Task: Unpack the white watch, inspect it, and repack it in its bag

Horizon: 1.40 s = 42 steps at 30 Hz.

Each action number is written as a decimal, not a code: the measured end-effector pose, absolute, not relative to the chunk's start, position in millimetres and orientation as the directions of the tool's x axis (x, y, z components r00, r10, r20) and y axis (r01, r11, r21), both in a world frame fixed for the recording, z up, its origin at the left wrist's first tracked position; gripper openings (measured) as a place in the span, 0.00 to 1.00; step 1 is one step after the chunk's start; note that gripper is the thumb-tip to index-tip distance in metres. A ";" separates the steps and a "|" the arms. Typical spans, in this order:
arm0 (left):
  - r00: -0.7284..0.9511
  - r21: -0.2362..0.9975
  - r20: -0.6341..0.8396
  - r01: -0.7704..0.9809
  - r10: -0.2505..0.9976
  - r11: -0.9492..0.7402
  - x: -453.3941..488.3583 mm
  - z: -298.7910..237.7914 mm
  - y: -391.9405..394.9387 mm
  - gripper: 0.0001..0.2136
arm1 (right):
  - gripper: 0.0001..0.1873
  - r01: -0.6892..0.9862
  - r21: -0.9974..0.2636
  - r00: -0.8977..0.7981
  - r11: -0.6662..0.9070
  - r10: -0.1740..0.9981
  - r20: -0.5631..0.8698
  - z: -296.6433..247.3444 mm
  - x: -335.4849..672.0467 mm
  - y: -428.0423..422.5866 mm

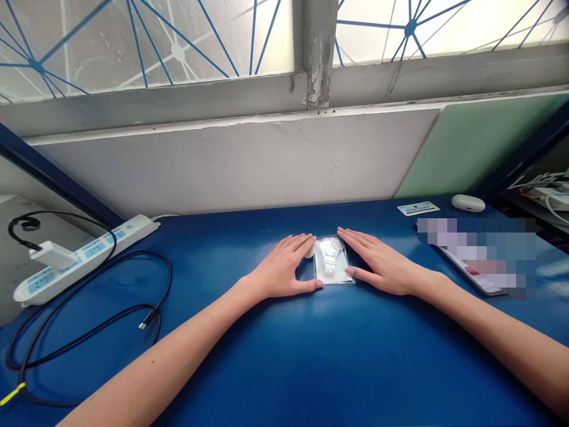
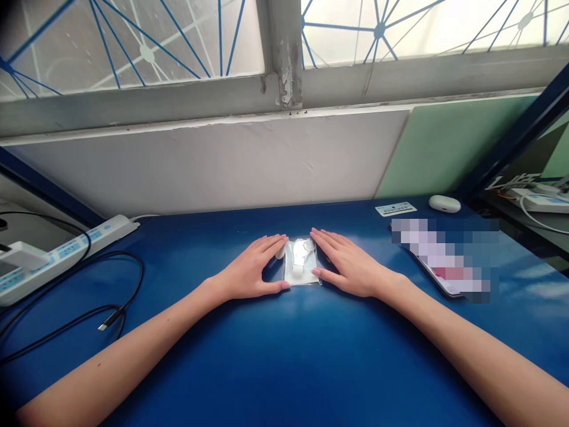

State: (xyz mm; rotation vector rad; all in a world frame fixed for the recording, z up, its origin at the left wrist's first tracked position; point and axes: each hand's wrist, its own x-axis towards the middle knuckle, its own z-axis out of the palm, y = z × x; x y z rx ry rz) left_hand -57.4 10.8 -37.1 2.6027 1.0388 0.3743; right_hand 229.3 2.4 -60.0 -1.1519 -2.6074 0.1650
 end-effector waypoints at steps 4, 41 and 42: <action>0.702 0.381 0.129 0.617 0.700 -0.689 -57.3 -37.0 11.0 0.43 | 0.42 0.712 -0.210 -0.638 0.670 0.743 0.204 -59.8 229.0 2.5; 0.700 0.299 0.151 0.641 0.698 -0.707 -59.2 -40.2 9.4 0.28 | 0.17 0.751 -0.448 -0.334 0.485 0.864 0.376 -62.8 223.2 6.9; 0.686 0.295 0.152 0.656 0.712 -0.695 -59.1 -41.0 9.4 0.26 | 0.15 0.745 -0.463 -0.307 0.480 0.863 0.401 -61.6 222.8 6.9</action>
